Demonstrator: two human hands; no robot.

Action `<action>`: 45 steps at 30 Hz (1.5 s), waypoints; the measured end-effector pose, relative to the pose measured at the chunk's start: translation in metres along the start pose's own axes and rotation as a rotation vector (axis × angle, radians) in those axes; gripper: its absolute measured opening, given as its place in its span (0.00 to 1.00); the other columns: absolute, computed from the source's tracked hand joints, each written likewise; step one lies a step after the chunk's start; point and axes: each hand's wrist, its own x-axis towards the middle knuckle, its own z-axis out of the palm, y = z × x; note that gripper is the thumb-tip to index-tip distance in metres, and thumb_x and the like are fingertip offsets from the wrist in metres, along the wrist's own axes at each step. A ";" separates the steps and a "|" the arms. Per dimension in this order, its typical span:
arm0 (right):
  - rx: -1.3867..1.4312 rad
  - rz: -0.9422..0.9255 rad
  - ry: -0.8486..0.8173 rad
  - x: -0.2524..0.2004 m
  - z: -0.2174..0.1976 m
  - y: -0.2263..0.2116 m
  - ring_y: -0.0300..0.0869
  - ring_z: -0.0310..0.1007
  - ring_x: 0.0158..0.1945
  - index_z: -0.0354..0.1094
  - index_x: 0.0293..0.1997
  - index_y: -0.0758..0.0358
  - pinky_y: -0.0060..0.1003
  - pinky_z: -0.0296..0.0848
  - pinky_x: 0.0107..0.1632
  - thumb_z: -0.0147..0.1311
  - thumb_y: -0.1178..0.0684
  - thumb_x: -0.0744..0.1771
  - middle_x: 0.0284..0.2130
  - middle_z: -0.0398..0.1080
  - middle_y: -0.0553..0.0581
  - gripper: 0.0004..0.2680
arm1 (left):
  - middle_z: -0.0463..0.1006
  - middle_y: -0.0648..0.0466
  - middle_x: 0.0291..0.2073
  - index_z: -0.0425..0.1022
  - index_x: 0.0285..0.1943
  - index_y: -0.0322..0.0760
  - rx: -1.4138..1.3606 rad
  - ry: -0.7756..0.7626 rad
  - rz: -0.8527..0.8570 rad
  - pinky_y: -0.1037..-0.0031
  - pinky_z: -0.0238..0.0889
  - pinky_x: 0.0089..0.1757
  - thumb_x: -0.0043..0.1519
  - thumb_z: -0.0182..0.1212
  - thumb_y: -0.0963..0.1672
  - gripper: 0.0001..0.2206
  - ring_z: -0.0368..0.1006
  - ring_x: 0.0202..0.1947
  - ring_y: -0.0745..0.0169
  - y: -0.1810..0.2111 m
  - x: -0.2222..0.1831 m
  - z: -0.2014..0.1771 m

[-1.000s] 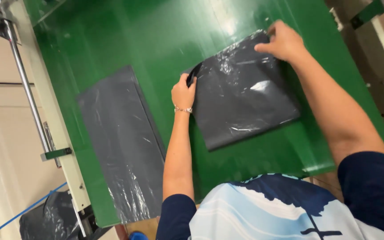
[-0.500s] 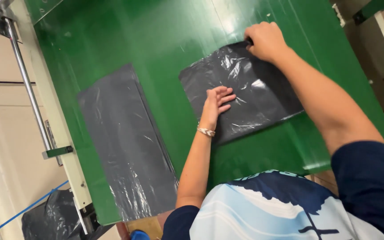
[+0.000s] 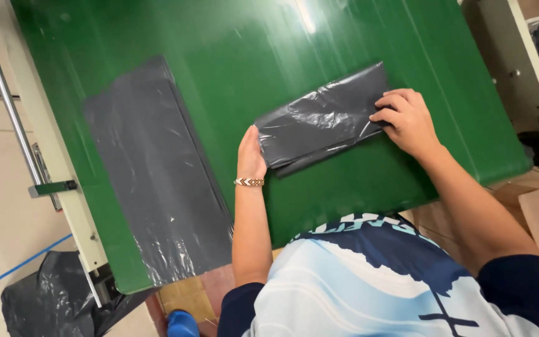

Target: Folding plastic bags from a conveyor belt and placing them into a storage crate.

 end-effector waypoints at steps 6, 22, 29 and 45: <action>-0.004 0.006 -0.029 -0.007 0.002 0.007 0.46 0.71 0.59 0.73 0.35 0.53 0.42 0.68 0.60 0.64 0.65 0.59 0.46 0.73 0.49 0.09 | 0.66 0.41 0.59 0.59 0.67 0.33 0.873 0.151 0.562 0.63 0.67 0.52 0.57 0.68 0.45 0.31 0.69 0.54 0.50 0.053 -0.129 0.132; 0.117 -0.336 -0.241 -0.025 0.054 -0.118 0.57 0.65 0.64 0.68 0.51 0.69 0.53 0.60 0.67 0.65 0.56 0.55 0.58 0.68 0.66 0.21 | 0.77 0.55 0.29 0.69 0.34 0.46 1.974 -0.974 0.760 0.60 0.69 0.29 0.54 0.55 0.50 0.09 0.77 0.29 0.49 0.028 -0.124 0.181; 0.836 0.295 -0.248 -0.063 0.037 -0.104 0.49 0.68 0.63 0.74 0.53 0.59 0.52 0.56 0.69 0.45 0.69 0.61 0.53 0.75 0.54 0.19 | 0.83 0.45 0.39 0.79 0.38 0.36 1.107 -0.719 -0.239 0.68 0.72 0.41 0.66 0.39 0.54 0.24 0.82 0.41 0.54 0.030 -0.001 0.222; 0.898 1.035 0.054 -0.053 -0.021 -0.094 0.42 0.68 0.42 0.56 0.60 0.67 0.46 0.70 0.50 0.50 0.60 0.70 0.41 0.63 0.58 0.11 | 0.71 0.59 0.39 0.68 0.48 0.47 1.685 0.132 0.964 0.67 0.67 0.32 0.59 0.48 0.61 0.23 0.70 0.39 0.58 0.017 -0.078 0.195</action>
